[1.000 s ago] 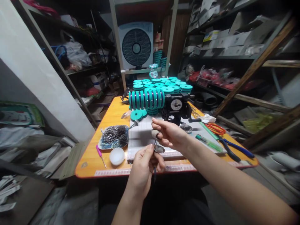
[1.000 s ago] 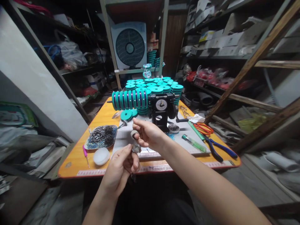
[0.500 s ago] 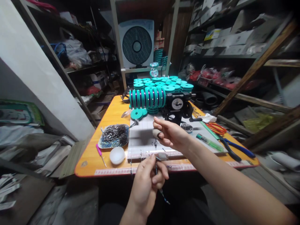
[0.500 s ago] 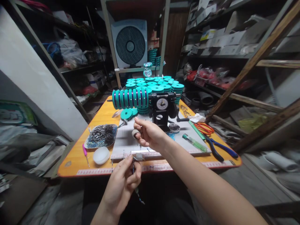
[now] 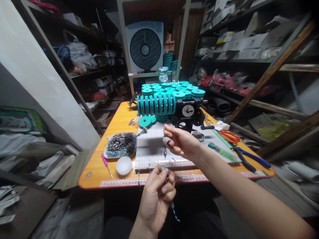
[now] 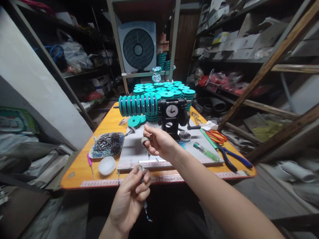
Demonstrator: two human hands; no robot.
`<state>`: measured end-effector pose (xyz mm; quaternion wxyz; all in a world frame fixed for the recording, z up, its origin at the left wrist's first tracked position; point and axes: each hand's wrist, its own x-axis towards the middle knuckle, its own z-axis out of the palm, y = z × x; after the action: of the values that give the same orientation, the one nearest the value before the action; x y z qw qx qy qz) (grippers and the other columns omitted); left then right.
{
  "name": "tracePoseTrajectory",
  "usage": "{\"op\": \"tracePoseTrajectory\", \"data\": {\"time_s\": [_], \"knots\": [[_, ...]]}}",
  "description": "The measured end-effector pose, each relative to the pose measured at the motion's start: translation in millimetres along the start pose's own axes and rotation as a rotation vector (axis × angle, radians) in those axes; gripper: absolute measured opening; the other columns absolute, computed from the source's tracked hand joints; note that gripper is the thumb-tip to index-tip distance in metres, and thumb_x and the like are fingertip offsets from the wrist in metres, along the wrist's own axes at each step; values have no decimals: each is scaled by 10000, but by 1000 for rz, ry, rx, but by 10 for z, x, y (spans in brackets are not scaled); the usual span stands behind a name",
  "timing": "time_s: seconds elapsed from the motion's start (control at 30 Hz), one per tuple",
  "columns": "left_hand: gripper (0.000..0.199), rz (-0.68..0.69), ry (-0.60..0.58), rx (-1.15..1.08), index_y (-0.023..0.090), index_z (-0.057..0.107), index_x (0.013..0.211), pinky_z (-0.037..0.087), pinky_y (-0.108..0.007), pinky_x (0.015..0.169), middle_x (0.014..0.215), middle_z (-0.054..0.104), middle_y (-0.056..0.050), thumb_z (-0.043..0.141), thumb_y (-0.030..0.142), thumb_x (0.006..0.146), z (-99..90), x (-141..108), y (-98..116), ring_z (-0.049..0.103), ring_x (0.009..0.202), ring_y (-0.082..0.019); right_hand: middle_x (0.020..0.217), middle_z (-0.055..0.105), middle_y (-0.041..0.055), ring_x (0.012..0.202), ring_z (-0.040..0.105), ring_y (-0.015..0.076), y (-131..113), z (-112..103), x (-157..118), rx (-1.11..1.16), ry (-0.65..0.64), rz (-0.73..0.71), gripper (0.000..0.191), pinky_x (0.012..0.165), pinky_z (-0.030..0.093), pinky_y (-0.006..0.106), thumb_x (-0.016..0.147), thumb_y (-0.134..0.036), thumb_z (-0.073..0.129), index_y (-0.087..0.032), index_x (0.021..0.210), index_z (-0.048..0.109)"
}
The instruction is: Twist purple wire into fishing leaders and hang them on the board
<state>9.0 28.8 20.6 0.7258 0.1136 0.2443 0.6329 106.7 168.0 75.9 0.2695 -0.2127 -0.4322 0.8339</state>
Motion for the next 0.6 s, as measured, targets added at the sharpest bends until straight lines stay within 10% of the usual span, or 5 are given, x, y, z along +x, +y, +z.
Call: {"op": "tracePoseTrajectory", "data": {"time_s": [0.43,0.6], "knots": [[205,46,-116,95,198,498,1153,312,-164,444,953,649,-74,444,261,966,63,64,46,499,543,-73,444,581,-29,252,342,24,-207,70,-118,-355,4,-108,332,258,193,97,930,-449,535,-142,882,652],[225,302,-100,515,217,538,1167,471,-326,854,1135,649,-73,432,287,981,191,275,144,624,949,-186,378,479,-80,292,382,29,-385,85,-156,-545,31,-127,322,286,234,100,904,-382,620,-101,1011,734]]}}
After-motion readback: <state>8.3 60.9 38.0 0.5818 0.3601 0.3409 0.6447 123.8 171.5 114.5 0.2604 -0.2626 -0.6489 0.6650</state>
